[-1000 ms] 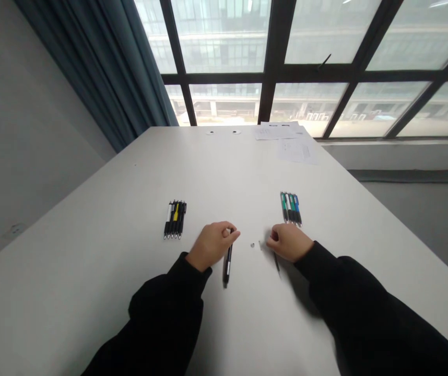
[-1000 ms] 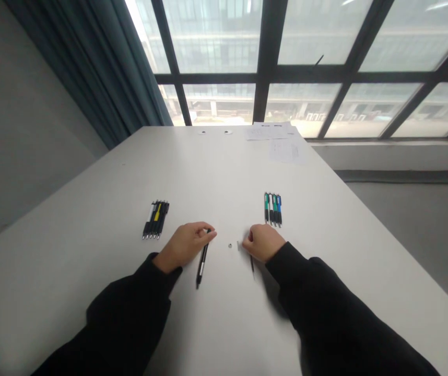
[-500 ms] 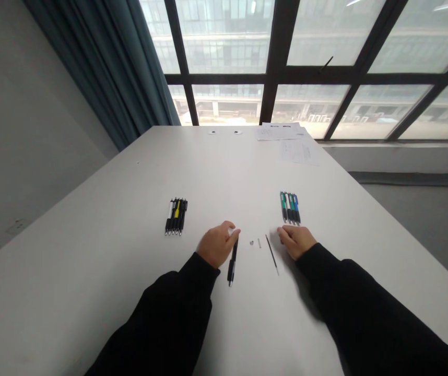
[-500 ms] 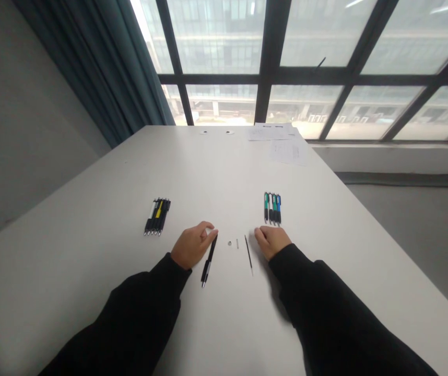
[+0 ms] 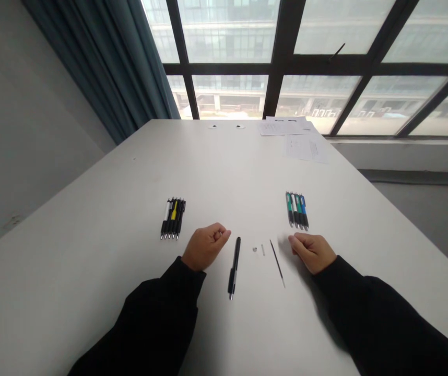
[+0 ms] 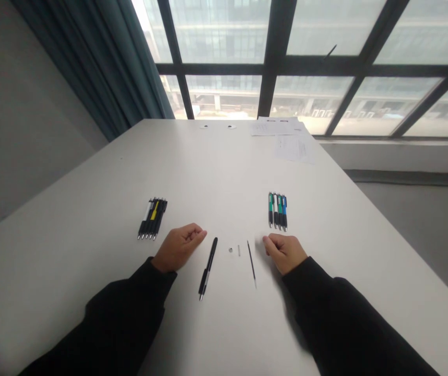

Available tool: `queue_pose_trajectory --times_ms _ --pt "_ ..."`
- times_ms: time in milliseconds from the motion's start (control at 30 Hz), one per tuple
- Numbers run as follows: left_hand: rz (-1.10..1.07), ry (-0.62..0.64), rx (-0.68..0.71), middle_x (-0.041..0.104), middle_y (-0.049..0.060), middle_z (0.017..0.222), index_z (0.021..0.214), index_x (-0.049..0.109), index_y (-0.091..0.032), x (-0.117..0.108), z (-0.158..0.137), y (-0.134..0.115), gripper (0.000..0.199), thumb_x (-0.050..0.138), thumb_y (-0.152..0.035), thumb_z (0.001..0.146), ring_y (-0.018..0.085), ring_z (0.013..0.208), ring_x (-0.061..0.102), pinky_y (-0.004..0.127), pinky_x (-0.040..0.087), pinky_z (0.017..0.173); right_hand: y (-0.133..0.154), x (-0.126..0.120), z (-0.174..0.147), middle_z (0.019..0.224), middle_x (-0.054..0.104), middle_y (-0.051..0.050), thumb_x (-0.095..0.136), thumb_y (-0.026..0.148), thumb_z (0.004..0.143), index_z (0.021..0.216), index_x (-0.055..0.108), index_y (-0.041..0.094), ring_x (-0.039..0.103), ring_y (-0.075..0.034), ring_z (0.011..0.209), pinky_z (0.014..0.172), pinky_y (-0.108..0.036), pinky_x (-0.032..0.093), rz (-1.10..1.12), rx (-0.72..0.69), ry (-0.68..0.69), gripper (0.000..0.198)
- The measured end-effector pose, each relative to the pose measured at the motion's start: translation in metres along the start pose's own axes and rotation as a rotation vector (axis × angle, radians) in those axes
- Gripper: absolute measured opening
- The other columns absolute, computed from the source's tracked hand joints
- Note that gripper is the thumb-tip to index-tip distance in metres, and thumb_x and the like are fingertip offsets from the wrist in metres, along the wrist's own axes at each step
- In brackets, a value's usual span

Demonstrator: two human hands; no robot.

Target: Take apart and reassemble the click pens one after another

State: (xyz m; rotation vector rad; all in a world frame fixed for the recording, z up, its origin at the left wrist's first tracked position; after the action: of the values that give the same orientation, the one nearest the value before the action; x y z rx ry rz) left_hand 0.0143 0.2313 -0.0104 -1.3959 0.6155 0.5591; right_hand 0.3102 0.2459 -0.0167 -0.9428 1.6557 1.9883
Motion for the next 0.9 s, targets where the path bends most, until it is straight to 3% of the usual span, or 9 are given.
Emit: queue_pose_trajectory --times_ms 900 --pt "-0.009 0.014 -0.016 0.048 -0.005 0.056 0.07 0.06 -0.017 -0.0004 0.0001 -0.0002 0.036 0.052 -0.045 0.091 0.01 0.053 0.042 0.022 0.031 0.053 -0.003 -0.0001 -0.0005 0.05 0.05 0.002 0.043 0.044 0.092 0.056 0.052 0.02 0.046 -0.014 0.05 0.056 -0.028 0.034 -0.031 -0.056 0.015 0.045"
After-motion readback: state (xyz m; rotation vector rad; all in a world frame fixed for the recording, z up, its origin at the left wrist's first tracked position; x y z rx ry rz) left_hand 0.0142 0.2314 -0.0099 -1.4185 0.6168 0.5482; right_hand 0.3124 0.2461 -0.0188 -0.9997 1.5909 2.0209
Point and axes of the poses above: each hand's wrist, its own z-axis towards the middle knuckle, its own x-axis out of the palm, y = z × x, the point moved 1 cm from there along z, towards the middle knuckle
